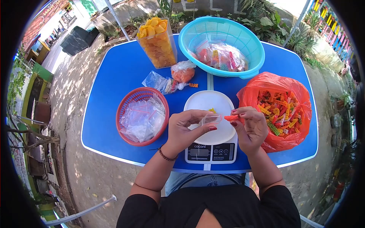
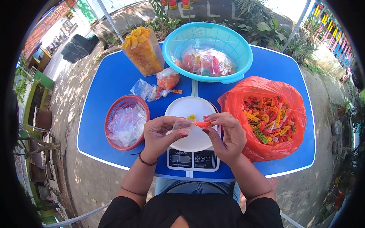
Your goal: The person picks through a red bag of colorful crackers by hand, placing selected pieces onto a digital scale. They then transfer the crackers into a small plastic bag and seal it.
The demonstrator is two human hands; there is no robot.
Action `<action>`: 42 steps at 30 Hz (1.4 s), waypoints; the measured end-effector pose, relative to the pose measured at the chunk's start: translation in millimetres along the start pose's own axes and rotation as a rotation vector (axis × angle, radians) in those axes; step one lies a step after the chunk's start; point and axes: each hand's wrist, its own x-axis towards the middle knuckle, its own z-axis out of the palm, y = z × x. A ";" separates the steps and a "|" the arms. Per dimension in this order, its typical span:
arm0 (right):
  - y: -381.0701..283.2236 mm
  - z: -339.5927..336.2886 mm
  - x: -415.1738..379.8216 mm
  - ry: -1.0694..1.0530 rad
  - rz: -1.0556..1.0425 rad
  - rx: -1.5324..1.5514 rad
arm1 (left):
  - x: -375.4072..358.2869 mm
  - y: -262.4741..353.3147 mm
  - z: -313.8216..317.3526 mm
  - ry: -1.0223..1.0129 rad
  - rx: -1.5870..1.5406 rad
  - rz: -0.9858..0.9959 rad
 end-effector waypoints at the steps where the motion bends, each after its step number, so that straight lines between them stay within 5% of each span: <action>1: -1.1 1.4 -0.3 -0.001 -0.022 -0.014 | -0.1 0.0 -0.5 -0.022 0.052 0.006; 9: -9.3 -3.8 10.8 -0.253 -0.165 -0.442 | 0.5 2.2 0.6 -0.115 0.098 0.006; 12: -15.7 -4.5 15.4 -0.379 -0.053 -0.479 | 0.3 -2.9 -0.1 -0.104 0.120 0.034; 15: -12.6 -3.0 10.8 -0.347 0.032 -0.378 | 0.4 -2.4 3.4 -0.059 0.056 0.042; 18: -5.1 9.6 2.0 -0.011 0.180 -0.255 | -0.1 -4.5 -2.6 0.073 -0.106 0.000; 21: 5.2 4.3 2.8 -0.457 0.008 -0.821 | 7.3 -15.4 -7.4 0.194 -0.442 -0.016; 25: -0.6 22.2 -3.8 -0.622 0.006 -0.980 | 10.8 -11.0 -12.5 0.251 -0.803 -0.155; 30: -2.7 15.8 -1.4 -0.602 -0.017 -0.924 | 12.2 -1.8 -11.6 0.242 -0.904 -0.236; 35: 4.8 8.6 2.1 -0.551 -0.099 -0.860 | 10.6 -10.7 -5.6 0.218 -0.577 -0.171; 42: 0.5 0.8 0.2 -0.034 0.289 -0.066 | 2.0 0.8 -1.4 0.071 -0.183 -0.202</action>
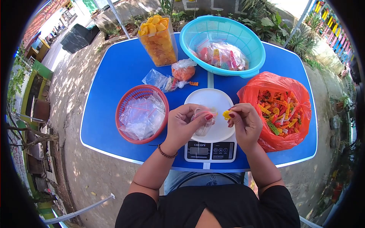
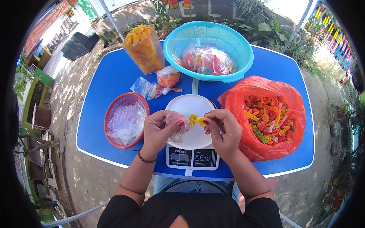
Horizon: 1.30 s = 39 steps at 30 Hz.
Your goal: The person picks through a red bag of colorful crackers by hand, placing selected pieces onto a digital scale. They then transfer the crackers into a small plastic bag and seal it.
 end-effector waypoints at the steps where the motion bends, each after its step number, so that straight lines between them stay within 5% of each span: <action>1: 0.2 -0.4 -0.4 0.012 -0.041 -0.005 | -0.9 -0.6 1.1 -0.022 0.053 0.016; 6: -7.8 12.1 -4.1 0.112 -0.103 0.128 | -1.4 -0.3 6.6 -0.124 0.229 0.077; 9: -1.3 -4.2 3.6 -0.046 -0.318 -0.234 | -0.9 -4.2 3.7 -0.178 0.329 0.110; 15: -16.2 -7.7 12.1 -0.178 -0.419 -0.550 | -2.0 -3.6 3.0 -0.217 0.391 0.087; 21: -16.3 -4.1 8.2 -0.167 -0.299 -0.447 | -2.6 -7.2 3.5 -0.285 0.175 0.061; 24: -12.2 5.2 4.1 0.073 -0.118 -0.236 | -3.0 0.4 9.1 -0.194 0.056 0.038; 27: 0.6 -7.8 11.7 -0.126 -0.185 -0.694 | 0.3 0.4 4.8 -0.064 0.056 0.103; 32: -5.3 9.6 8.1 -0.265 -0.167 -0.935 | 5.1 -7.6 -3.7 0.022 -0.242 0.047; 36: 4.0 6.9 5.3 -0.275 -0.167 -0.841 | 6.1 -0.6 -0.6 0.006 -0.417 -0.110; 39: 5.6 4.7 7.9 -0.166 -0.119 -0.645 | 4.2 -2.5 0.6 0.021 -0.171 -0.149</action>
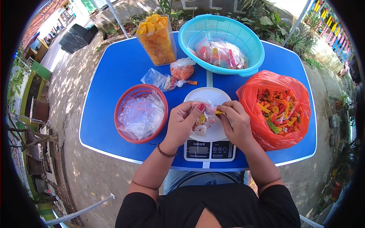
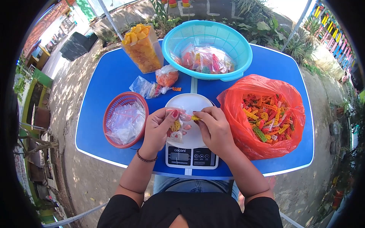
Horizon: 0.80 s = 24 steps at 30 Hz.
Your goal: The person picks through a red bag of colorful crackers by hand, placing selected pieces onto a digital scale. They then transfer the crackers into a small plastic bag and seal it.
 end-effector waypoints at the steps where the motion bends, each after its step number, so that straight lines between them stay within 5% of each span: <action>1: -4.1 -4.2 1.0 0.021 0.077 0.095 | -0.6 -1.2 -0.9 -0.015 0.071 0.025; 6: -0.1 -1.7 -7.9 0.218 0.210 0.631 | -3.2 -1.3 0.7 -0.062 0.217 0.047; 9: -6.1 -6.7 -4.0 0.157 0.114 0.718 | -4.0 -3.6 3.8 -0.067 0.238 0.086; 18: 3.9 -5.4 -13.1 0.106 0.122 0.718 | -7.5 2.2 9.3 -0.148 0.255 0.040; 24: -1.3 -17.2 -2.4 -0.034 -0.066 0.392 | -7.1 -0.2 5.3 -0.213 0.197 -0.001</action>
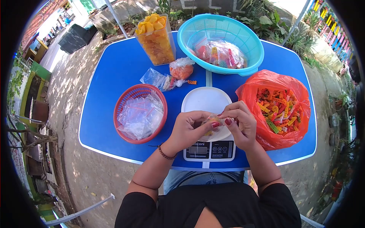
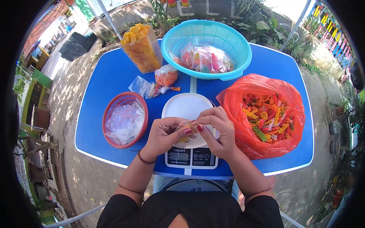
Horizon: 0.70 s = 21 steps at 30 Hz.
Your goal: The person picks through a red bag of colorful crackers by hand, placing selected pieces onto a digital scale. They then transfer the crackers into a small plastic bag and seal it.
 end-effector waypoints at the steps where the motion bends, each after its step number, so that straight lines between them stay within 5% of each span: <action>1: 0.4 0.9 0.9 -0.007 -0.002 0.003 | 0.1 0.4 0.0 0.002 0.026 0.003; 12: 1.9 -3.4 1.3 -0.075 0.017 -0.069 | 0.5 -1.8 -3.5 0.009 0.143 0.034; 18: -1.7 7.5 -2.7 0.107 0.188 0.134 | 8.4 -4.4 -6.0 0.066 0.245 0.353; 21: 5.6 9.0 -5.4 0.115 0.105 0.113 | 7.4 -2.4 -4.5 0.026 0.257 0.376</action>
